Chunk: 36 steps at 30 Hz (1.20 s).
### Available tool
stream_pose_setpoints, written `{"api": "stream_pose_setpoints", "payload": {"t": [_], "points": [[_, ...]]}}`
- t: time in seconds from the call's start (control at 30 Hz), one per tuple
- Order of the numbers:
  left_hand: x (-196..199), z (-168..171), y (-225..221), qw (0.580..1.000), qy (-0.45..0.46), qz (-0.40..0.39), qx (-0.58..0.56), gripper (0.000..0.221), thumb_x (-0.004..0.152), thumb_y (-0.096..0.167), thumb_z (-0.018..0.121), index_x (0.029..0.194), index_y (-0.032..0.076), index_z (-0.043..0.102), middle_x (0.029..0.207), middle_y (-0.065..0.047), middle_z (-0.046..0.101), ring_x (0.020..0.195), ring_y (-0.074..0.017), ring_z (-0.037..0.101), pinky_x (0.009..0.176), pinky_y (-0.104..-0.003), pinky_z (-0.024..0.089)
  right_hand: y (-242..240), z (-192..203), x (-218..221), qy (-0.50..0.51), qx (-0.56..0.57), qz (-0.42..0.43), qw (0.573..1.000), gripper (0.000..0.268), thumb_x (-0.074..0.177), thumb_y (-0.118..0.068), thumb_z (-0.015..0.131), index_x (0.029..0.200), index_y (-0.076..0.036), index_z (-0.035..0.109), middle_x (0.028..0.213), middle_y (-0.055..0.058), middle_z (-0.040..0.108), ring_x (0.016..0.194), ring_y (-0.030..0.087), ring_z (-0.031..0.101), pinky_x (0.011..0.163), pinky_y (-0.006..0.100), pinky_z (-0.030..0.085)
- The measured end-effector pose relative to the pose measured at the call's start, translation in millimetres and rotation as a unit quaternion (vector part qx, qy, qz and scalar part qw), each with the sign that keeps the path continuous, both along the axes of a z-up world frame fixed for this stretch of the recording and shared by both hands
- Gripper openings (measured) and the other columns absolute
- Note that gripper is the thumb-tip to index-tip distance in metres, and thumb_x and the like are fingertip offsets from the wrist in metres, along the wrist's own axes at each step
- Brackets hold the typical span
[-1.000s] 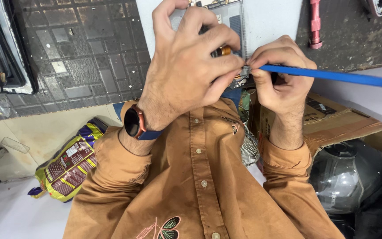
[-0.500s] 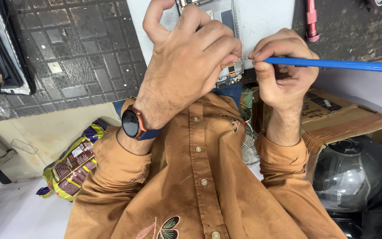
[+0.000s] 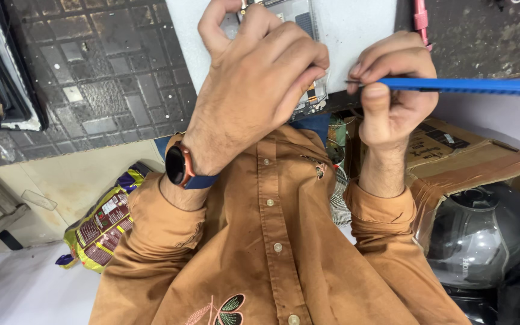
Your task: The person removes a battery from a disassembled smartphone, peels off its adhesive backing, and uses a screwdriver and a blue plastic pry tool to detach internal components and separate the screen assembly from the chassis. The person handles the battery, screwdriver, pry tool, and phone parts throughout the process.
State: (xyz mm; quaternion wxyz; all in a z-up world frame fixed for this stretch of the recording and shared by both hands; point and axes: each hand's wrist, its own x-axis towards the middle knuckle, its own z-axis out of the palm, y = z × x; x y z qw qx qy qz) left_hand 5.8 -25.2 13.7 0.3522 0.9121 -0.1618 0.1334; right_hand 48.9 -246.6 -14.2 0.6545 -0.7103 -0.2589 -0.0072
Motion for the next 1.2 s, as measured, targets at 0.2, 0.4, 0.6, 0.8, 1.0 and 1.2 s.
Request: {"api": "stream_pose_setpoints", "payload": {"t": [0.2,0.4,0.6,0.8,1.0,1.2], "points": [[4,4,2,0.998,0.026,-0.016,-0.046,0.008,0.104,0.019,0.073,0.108,0.014,0.068,0.109,0.007,0.066,0.113,-0.0187,0.054,0.111,-0.047,0.024,-2,15,1,0.001,-0.007,-0.001,1.0,0.027,0.109,-0.024,0.057,0.102,-0.001,0.045,0.093,0.009,0.054,0.084,0.018,0.056,0.076,0.031,0.051],[2,2,9,0.995,0.029,-0.012,-0.096,0.017,0.097,0.011,0.072,0.113,0.012,0.068,0.115,0.001,0.069,0.115,-0.0249,0.054,0.106,-0.049,0.026,-3,47,-6,-0.152,-0.335,0.087,0.926,0.019,0.096,0.004,0.074,0.108,-0.002,0.06,0.083,0.011,0.05,0.081,0.027,0.051,0.074,0.037,0.044],[0,2,16,0.989,0.037,0.0,-0.141,0.027,0.1,0.006,0.067,0.125,0.011,0.063,0.112,0.005,0.069,0.113,-0.0179,0.057,0.11,-0.043,0.029,11,73,2,-0.205,-0.431,0.166,0.863,0.022,0.09,-0.01,0.086,0.105,-0.007,0.07,0.081,0.005,0.05,0.081,0.025,0.052,0.077,0.038,0.045],[-3,-8,14,0.985,0.032,0.019,-0.166,0.024,0.102,0.003,0.066,0.122,0.014,0.065,0.104,0.006,0.068,0.109,-0.0157,0.059,0.11,-0.039,0.031,19,85,9,-0.208,-0.465,0.197,0.838,0.028,0.08,-0.005,0.081,0.106,-0.009,0.071,0.081,0.003,0.053,0.083,0.025,0.056,0.08,0.039,0.047],[-2,-9,14,0.984,0.026,0.021,-0.172,0.023,0.102,0.001,0.064,0.121,0.014,0.066,0.105,0.006,0.068,0.109,-0.0161,0.058,0.11,-0.038,0.031,23,92,0,-0.265,-0.527,0.185,0.786,0.021,0.088,-0.008,0.076,0.108,-0.009,0.071,0.081,0.002,0.054,0.082,0.022,0.057,0.077,0.036,0.048],[-2,-1,17,0.989,0.011,0.022,-0.149,0.021,0.097,-0.002,0.064,0.112,0.013,0.065,0.118,0.003,0.066,0.117,-0.0203,0.055,0.11,-0.039,0.029,27,91,-5,-0.401,-0.592,0.187,0.674,0.018,0.094,-0.016,0.069,0.111,-0.008,0.071,0.079,-0.002,0.052,0.077,0.016,0.055,0.067,0.031,0.042]]}}
